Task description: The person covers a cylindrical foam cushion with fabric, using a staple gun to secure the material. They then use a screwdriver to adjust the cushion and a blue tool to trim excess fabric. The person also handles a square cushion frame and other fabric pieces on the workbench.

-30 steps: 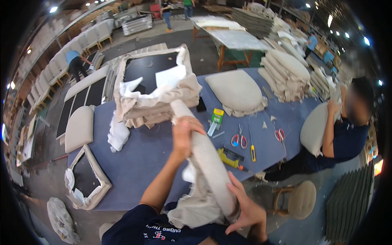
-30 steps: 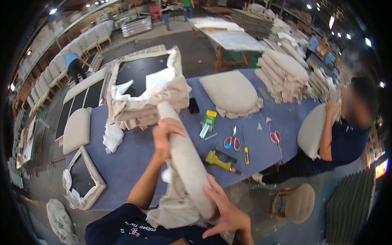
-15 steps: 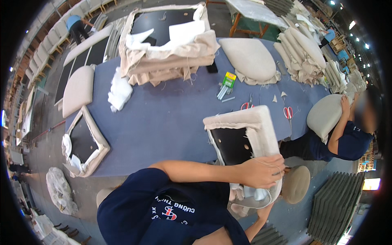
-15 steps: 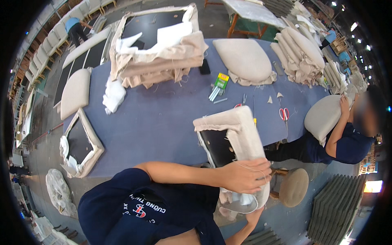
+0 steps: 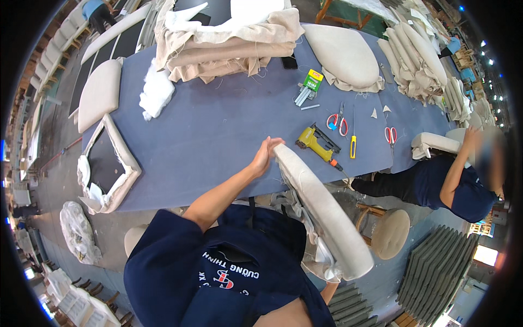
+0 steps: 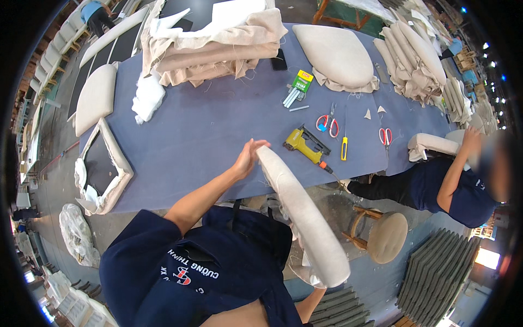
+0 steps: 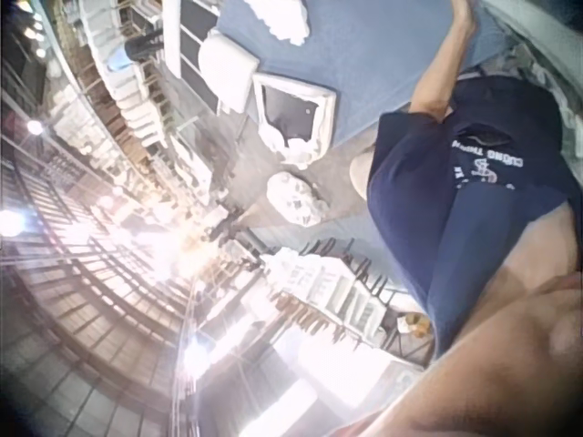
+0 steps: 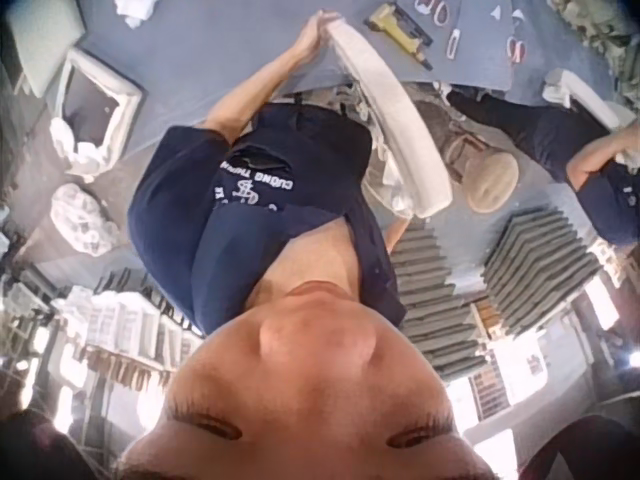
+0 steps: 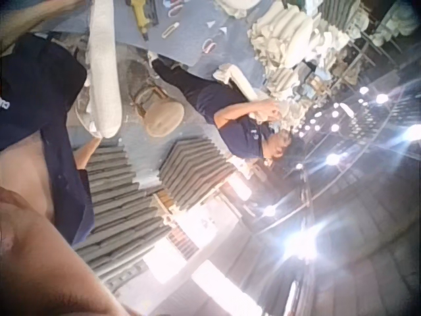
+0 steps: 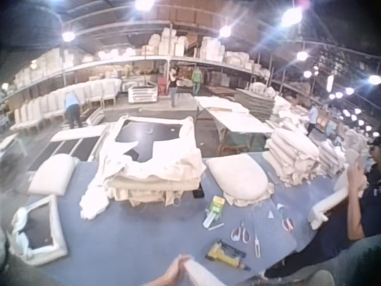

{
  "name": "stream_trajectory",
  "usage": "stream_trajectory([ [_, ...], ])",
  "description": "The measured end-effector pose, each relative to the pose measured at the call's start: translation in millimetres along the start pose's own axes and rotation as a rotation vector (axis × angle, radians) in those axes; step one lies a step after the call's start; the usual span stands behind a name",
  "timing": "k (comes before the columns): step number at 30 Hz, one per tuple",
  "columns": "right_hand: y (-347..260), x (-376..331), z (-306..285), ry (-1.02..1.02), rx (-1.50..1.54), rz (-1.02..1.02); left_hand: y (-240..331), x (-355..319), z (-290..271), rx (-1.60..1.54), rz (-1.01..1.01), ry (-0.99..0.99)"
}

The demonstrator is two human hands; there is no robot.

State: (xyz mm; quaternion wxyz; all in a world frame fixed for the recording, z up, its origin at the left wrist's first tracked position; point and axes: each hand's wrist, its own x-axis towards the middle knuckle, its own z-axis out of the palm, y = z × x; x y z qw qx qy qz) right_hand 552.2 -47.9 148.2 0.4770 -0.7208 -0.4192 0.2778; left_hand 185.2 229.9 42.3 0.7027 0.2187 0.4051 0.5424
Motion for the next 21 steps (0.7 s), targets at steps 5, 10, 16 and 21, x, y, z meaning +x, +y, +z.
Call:
stream_trajectory([
  [5,12.3,9.3,13.4,-0.027,0.015,0.029,-2.9,-13.4,23.4,-0.3,-0.207,-0.343],
  [10,31.9,20.2,49.6,-0.053,0.078,0.088,149.0,-80.0,108.5,0.141,0.398,-0.476],
  [16,43.4,41.9,104.8,-0.127,0.156,0.107,219.2,-127.0,141.1,0.555,1.198,-0.392],
  [21,52.4,56.7,155.1,-0.205,0.194,0.128,193.3,-118.9,132.8,0.884,1.309,-0.16],
])
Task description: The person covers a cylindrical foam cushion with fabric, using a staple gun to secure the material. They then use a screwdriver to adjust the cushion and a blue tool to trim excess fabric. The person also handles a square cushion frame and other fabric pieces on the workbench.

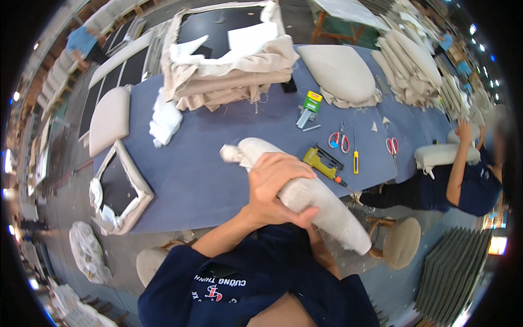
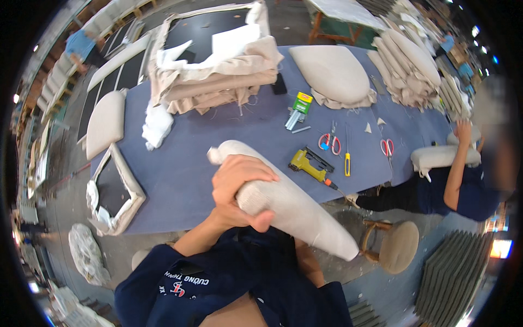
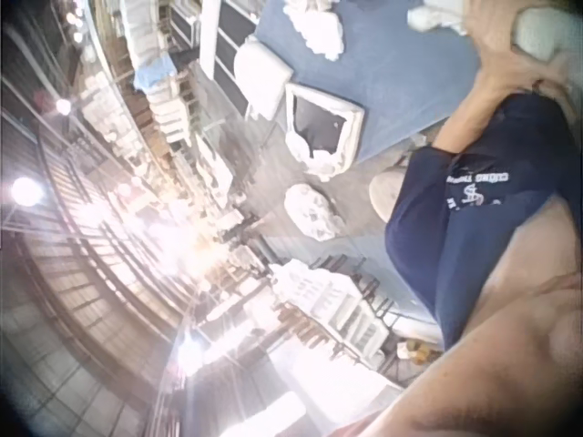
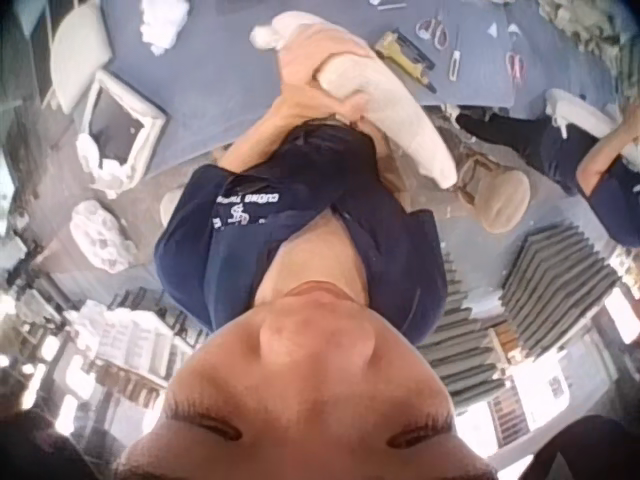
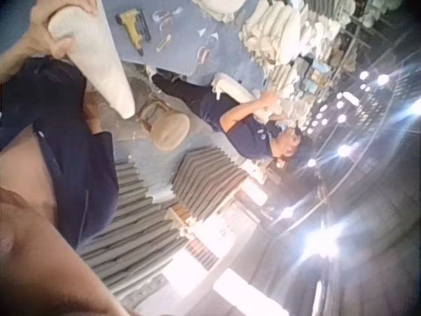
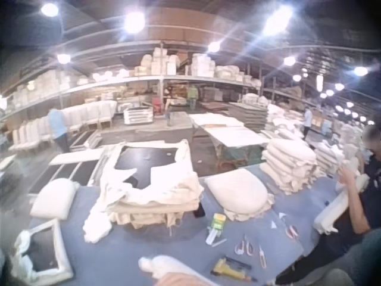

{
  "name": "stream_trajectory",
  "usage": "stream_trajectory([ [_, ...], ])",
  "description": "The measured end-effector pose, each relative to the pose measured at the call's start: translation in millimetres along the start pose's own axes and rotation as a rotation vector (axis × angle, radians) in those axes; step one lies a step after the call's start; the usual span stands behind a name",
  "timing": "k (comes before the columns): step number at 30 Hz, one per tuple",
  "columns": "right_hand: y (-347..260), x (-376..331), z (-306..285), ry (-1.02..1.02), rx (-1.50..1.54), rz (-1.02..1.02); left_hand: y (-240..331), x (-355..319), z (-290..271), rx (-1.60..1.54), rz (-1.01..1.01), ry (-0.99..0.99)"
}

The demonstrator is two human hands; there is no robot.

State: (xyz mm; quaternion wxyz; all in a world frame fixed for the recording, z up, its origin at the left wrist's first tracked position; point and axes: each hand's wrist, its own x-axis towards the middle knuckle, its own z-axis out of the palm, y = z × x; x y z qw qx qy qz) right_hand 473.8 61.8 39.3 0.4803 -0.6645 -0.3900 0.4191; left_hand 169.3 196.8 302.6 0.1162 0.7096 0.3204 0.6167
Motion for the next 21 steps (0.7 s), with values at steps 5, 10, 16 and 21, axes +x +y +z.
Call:
stream_trajectory([
  [5,17.9,12.7,40.5,-0.034,0.051,0.058,-3.7,-3.0,-2.8,0.056,-0.048,0.007],
  [10,26.0,15.6,64.3,-0.042,0.087,0.098,-2.7,1.6,2.9,0.047,-0.038,-0.016],
  [16,30.3,12.3,75.8,-0.037,0.094,0.128,7.9,7.5,5.0,0.081,-0.05,-0.056],
  [21,31.5,9.8,73.6,-0.025,0.096,0.149,20.1,13.8,5.9,0.085,-0.084,-0.077],
])
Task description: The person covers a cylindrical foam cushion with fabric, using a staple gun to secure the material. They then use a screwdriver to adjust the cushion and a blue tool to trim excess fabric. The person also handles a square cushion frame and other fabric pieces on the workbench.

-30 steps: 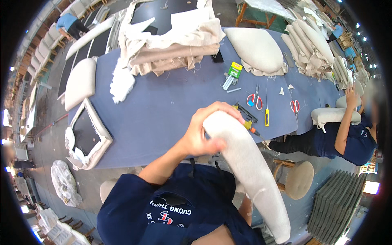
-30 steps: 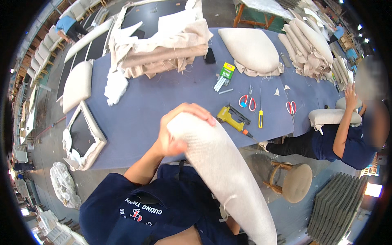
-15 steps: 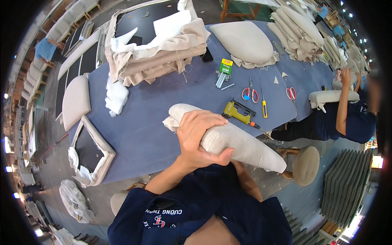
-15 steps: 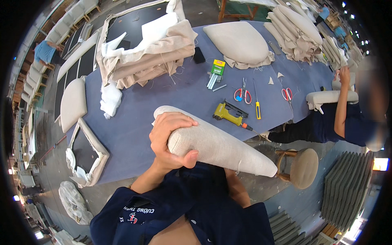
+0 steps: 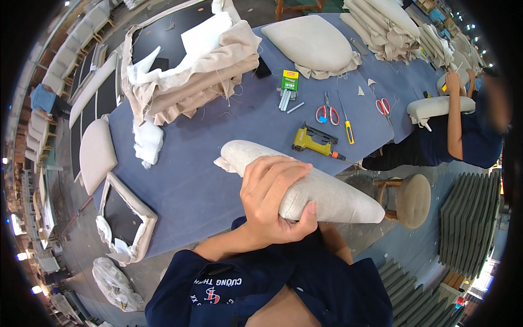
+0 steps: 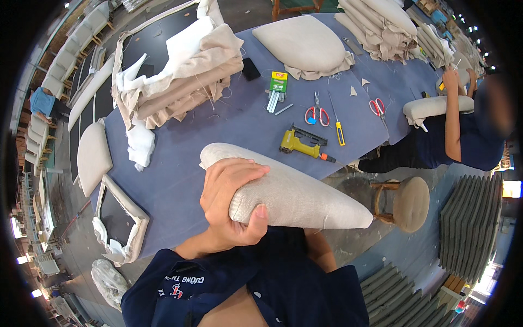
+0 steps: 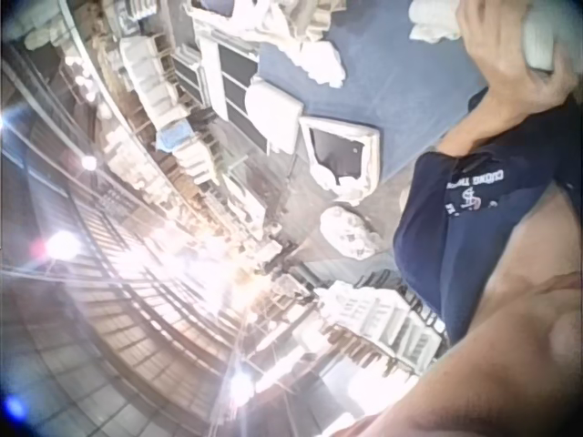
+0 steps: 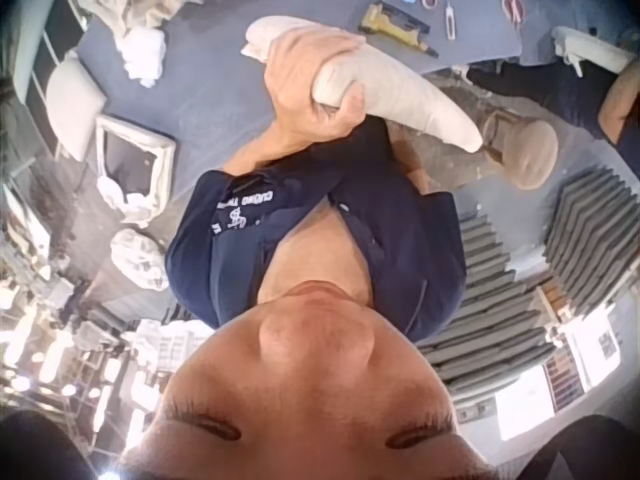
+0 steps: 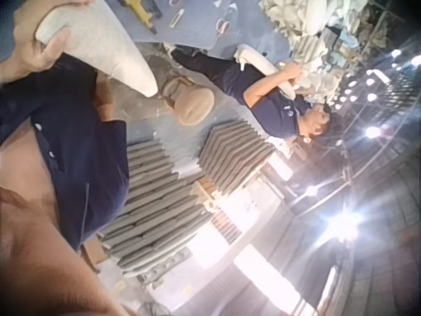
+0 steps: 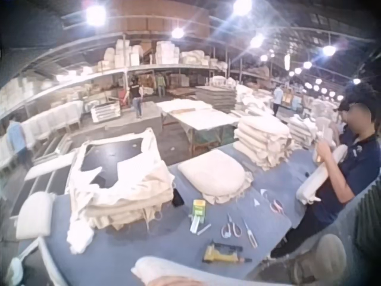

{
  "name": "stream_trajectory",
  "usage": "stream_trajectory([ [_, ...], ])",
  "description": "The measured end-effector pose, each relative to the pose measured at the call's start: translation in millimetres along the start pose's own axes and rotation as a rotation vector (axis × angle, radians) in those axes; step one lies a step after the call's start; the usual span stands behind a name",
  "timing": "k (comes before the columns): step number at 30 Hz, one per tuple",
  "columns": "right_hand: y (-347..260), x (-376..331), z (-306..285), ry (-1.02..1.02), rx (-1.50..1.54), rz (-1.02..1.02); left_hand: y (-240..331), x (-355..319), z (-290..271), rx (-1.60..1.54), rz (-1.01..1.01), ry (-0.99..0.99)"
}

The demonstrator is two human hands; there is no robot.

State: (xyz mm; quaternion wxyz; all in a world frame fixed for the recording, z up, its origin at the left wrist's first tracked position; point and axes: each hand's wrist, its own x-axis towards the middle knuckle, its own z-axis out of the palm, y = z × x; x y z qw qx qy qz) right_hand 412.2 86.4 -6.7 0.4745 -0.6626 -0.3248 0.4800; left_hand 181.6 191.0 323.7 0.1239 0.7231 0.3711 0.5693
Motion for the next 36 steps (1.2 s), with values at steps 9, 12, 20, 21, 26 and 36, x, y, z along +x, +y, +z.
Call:
stream_trajectory([
  [9,0.5,6.2,-6.5,-0.002,0.01,0.022,-1.8,-1.7,2.3,-0.028,-0.012,0.054],
  [12,0.8,9.2,-6.0,-0.011,0.013,0.024,-1.9,-1.7,0.6,-0.031,-0.017,0.064],
  [20,0.3,28.0,-6.2,-0.018,0.047,-0.013,-8.4,0.5,-10.8,-0.05,-0.104,0.082],
  [21,7.0,27.9,-12.5,0.021,0.072,-0.031,-8.4,3.4,-6.3,-0.084,-0.109,0.056],
  [26,-4.6,62.3,-3.2,-0.053,0.11,-0.137,-54.7,2.4,-46.6,-0.081,-0.452,0.234],
  [36,-44.9,68.6,30.4,-0.215,-0.009,-0.451,-185.5,-29.3,-162.9,-0.39,-0.782,0.596],
])
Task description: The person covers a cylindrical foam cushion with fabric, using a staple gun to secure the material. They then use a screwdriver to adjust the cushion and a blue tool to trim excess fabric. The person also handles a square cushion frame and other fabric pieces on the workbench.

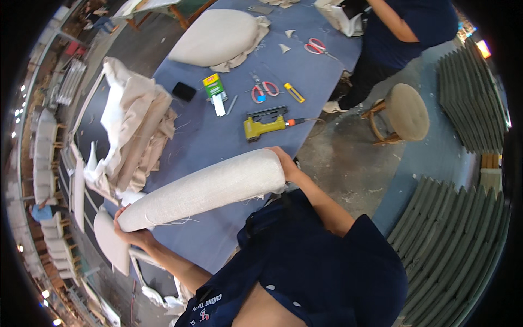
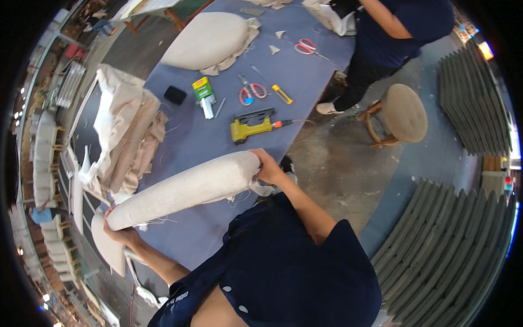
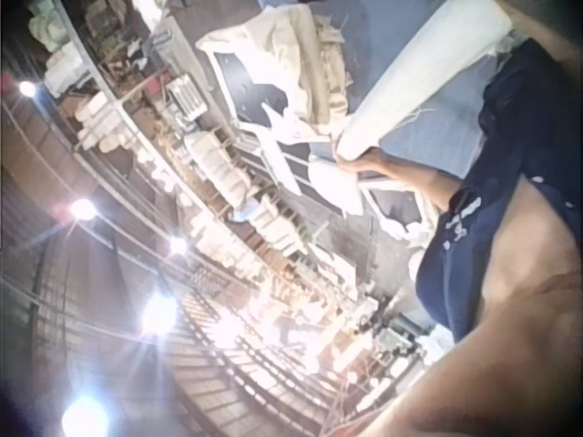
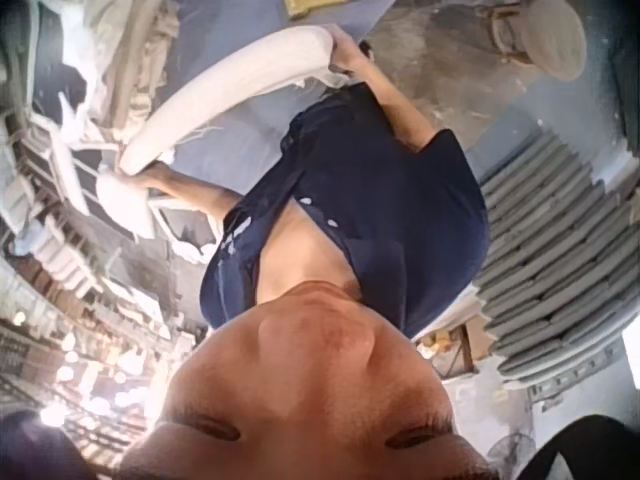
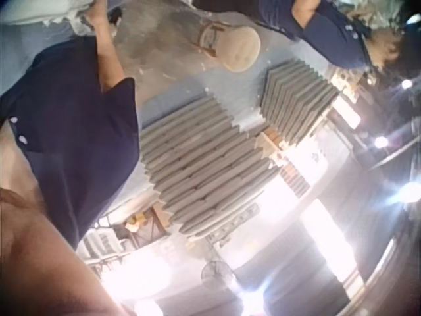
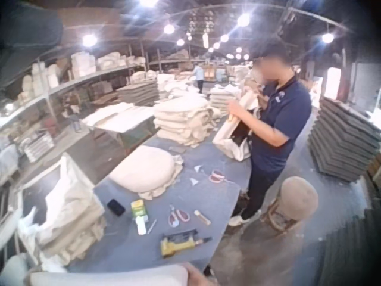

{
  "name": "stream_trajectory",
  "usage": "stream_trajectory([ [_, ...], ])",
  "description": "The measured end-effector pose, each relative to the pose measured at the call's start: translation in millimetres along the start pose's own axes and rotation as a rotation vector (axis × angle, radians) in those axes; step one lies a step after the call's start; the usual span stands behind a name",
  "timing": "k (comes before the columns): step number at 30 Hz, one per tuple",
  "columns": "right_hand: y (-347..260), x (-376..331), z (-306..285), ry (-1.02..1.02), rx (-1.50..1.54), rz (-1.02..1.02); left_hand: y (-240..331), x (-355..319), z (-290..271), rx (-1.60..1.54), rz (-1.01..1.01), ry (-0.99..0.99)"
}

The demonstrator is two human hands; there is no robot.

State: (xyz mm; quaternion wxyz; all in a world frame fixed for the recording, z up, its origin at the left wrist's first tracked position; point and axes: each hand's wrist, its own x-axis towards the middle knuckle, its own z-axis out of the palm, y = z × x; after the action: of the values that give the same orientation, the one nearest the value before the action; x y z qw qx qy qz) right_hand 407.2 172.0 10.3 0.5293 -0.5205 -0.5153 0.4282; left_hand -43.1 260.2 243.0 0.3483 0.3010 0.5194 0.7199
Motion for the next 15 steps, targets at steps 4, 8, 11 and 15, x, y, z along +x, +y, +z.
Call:
stream_trajectory([
  [4,-19.1,7.9,4.3,-0.048,-0.035,-0.025,-11.3,11.7,-31.1,-0.049,-0.028,0.012],
  [8,-25.2,14.9,4.2,-0.078,-0.072,-0.058,-16.1,18.1,-42.6,-0.076,-0.042,0.029],
  [11,-30.2,20.2,7.6,-0.101,-0.04,-0.048,-16.8,20.5,-50.9,-0.135,-0.059,0.028],
  [15,-39.5,26.4,11.7,-0.107,-0.035,-0.042,-21.8,22.6,-55.3,-0.156,-0.074,0.056],
])
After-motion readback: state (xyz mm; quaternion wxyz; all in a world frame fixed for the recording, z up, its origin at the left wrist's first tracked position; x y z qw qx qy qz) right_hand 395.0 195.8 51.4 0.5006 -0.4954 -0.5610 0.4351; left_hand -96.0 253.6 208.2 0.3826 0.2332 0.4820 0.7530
